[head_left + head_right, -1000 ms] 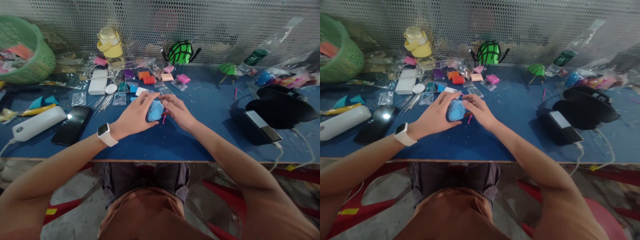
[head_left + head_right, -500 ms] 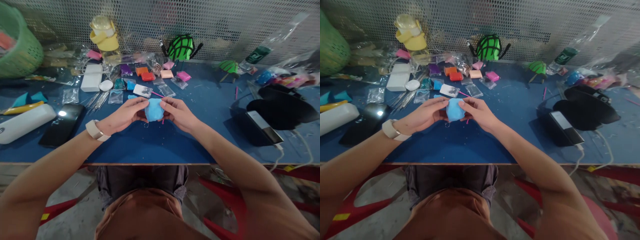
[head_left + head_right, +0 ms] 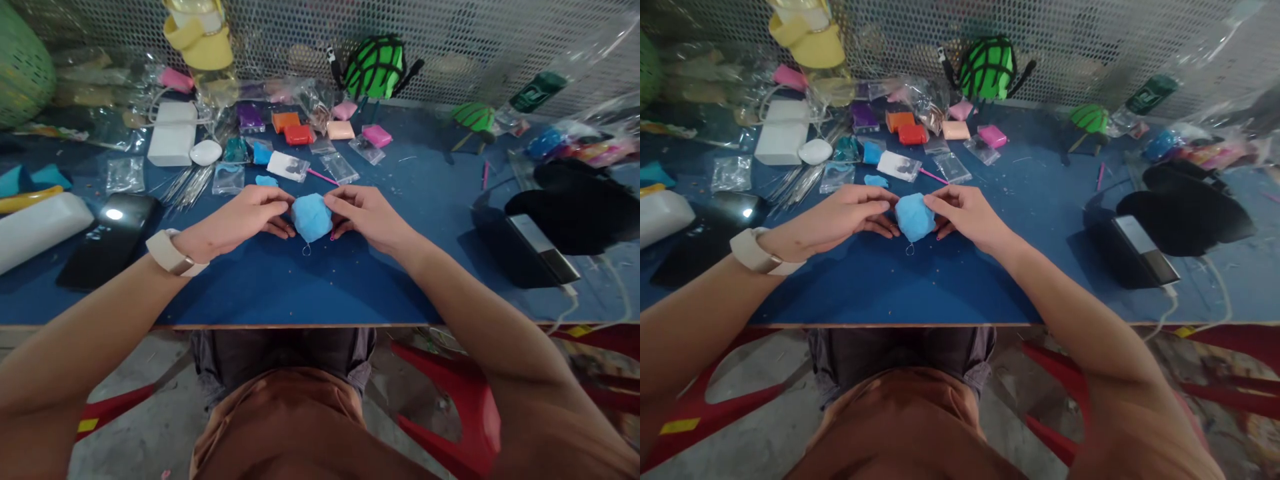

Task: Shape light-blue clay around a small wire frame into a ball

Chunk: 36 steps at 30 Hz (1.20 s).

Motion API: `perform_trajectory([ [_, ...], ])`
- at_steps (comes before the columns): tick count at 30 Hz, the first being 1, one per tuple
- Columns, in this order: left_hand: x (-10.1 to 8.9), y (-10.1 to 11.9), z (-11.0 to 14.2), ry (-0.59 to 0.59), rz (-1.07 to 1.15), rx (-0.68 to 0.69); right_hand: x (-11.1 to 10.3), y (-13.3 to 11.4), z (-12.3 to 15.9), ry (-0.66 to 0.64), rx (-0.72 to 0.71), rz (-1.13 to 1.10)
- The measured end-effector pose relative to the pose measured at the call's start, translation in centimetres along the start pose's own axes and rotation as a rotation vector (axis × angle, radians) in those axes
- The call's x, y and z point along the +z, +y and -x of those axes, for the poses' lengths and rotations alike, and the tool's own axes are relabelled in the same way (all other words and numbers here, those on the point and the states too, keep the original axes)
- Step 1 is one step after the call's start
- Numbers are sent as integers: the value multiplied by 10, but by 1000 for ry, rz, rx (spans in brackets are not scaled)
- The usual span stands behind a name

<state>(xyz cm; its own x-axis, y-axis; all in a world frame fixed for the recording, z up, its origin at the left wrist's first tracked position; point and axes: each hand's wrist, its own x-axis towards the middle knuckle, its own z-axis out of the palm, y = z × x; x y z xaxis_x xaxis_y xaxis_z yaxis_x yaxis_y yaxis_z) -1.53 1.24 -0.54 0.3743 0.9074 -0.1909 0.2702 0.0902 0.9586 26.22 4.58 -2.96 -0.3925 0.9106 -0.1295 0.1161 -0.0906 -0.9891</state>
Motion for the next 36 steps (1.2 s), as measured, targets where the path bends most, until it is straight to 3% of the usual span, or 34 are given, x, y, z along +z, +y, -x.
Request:
perform_trajectory([
  [4, -3, 1, 1, 3, -87, 1, -2, -1, 0, 23, -77, 132],
  [7, -8, 3, 2, 68, -205, 44, -6, 0, 0, 38, -113, 209],
  [12, -20, 0, 1, 317, -699, 268, -17, 5, 0, 123, -254, 466],
  [14, -24, -4, 0, 342, -830, 317, -18, 6, 0, 190, -359, 567],
  [19, -36, -11, -2, 309, -935, 294, -15, 2, 4, 217, -449, 632],
  [25, -67, -4, 7, 526, -1000, 138, -16, -3, 12, 39, -480, 737],
  [28, -63, -3, 5, 518, -953, 79, -17, -1, 14, -90, -438, 826],
  [30, -52, -7, -2, 457, -982, 158, -16, 2, 14, -123, -411, 837],
  [33, -37, -21, -21, 391, -974, 252, -13, 6, 12, -61, -422, 833],
  [36, -32, -35, -36, 425, -923, 257, -10, 6, 12, 2, -434, 852],
])
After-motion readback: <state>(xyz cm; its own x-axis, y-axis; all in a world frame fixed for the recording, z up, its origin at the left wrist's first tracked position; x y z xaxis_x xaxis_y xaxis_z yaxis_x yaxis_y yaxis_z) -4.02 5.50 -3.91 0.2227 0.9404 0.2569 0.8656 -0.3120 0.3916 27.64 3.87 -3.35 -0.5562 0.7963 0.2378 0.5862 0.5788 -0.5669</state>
